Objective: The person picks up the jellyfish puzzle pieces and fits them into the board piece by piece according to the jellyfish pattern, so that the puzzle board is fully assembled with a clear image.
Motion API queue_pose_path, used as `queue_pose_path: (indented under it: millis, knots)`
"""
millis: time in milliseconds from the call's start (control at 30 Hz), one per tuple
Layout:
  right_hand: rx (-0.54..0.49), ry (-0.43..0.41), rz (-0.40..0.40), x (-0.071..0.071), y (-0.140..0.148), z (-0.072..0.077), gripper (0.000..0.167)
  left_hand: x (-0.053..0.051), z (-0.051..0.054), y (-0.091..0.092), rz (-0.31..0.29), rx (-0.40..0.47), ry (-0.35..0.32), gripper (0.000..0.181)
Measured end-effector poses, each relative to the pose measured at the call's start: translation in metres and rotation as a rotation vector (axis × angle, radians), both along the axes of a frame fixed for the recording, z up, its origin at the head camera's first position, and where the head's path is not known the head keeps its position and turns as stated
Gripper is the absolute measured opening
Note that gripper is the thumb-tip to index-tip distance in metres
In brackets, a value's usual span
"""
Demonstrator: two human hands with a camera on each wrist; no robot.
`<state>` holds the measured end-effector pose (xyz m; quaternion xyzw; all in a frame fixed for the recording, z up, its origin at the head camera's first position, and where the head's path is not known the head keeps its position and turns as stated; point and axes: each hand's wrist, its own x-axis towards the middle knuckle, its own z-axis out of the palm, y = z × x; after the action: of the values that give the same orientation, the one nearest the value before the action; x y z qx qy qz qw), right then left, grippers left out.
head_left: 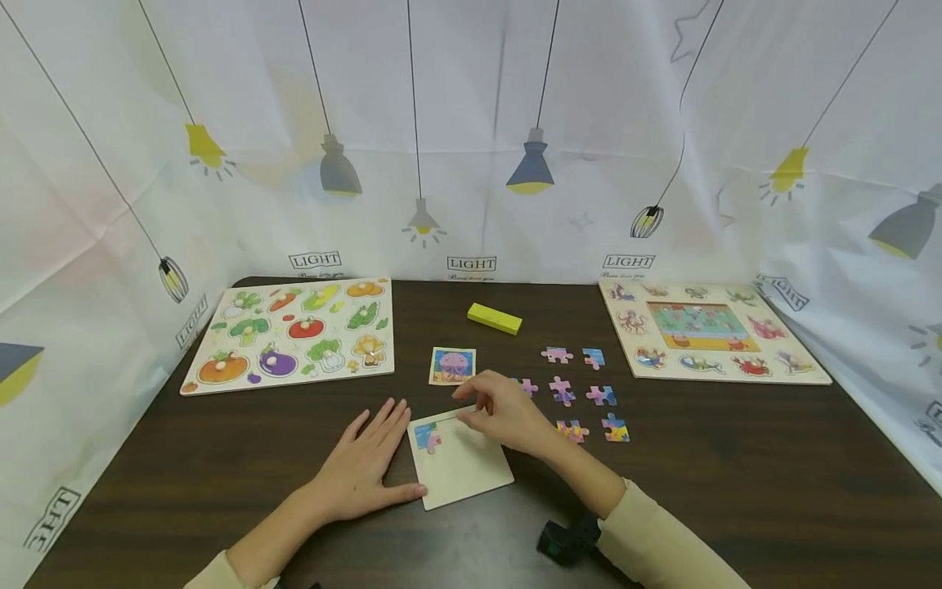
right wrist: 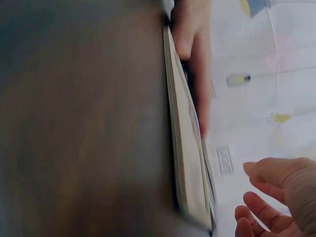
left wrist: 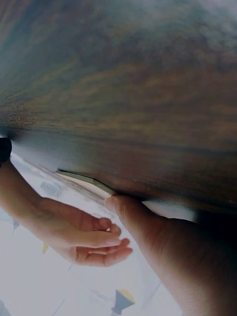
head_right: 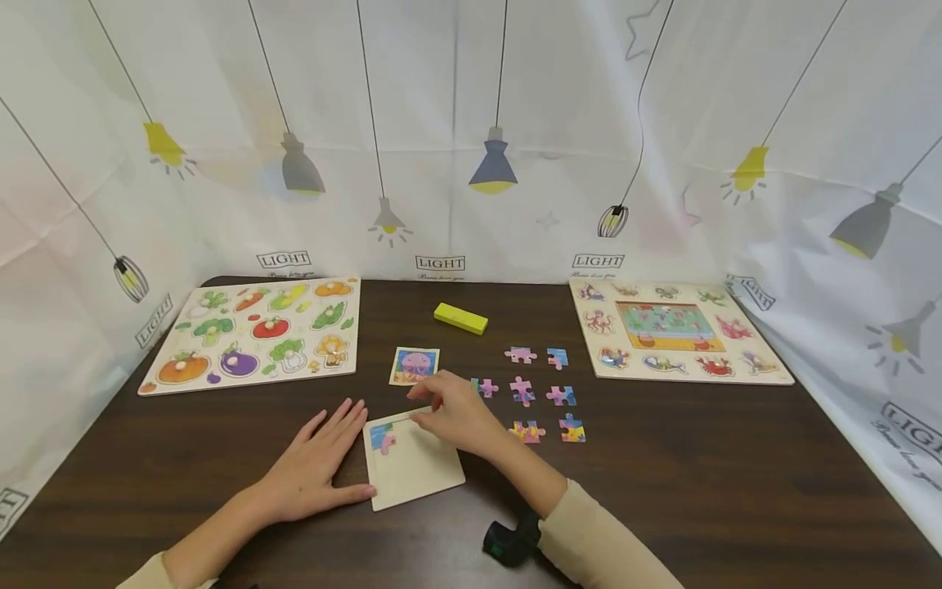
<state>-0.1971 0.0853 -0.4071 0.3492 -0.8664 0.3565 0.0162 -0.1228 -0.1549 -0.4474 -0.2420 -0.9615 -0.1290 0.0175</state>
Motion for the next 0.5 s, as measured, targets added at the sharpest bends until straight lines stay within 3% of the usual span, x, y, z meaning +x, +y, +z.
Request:
queue_pose_path:
  millis: [267,500]
  knots:
    - [0.066,0.046,-0.050,-0.023,0.044,0.005,0.045,0.000,-0.002,0.000,-0.012,0.010,0.042,0.102]
    - [0.122,0.107,-0.157,-0.044,0.078,0.007,0.053,-0.001,-0.002,-0.001,-0.029,0.004,0.083,0.099]
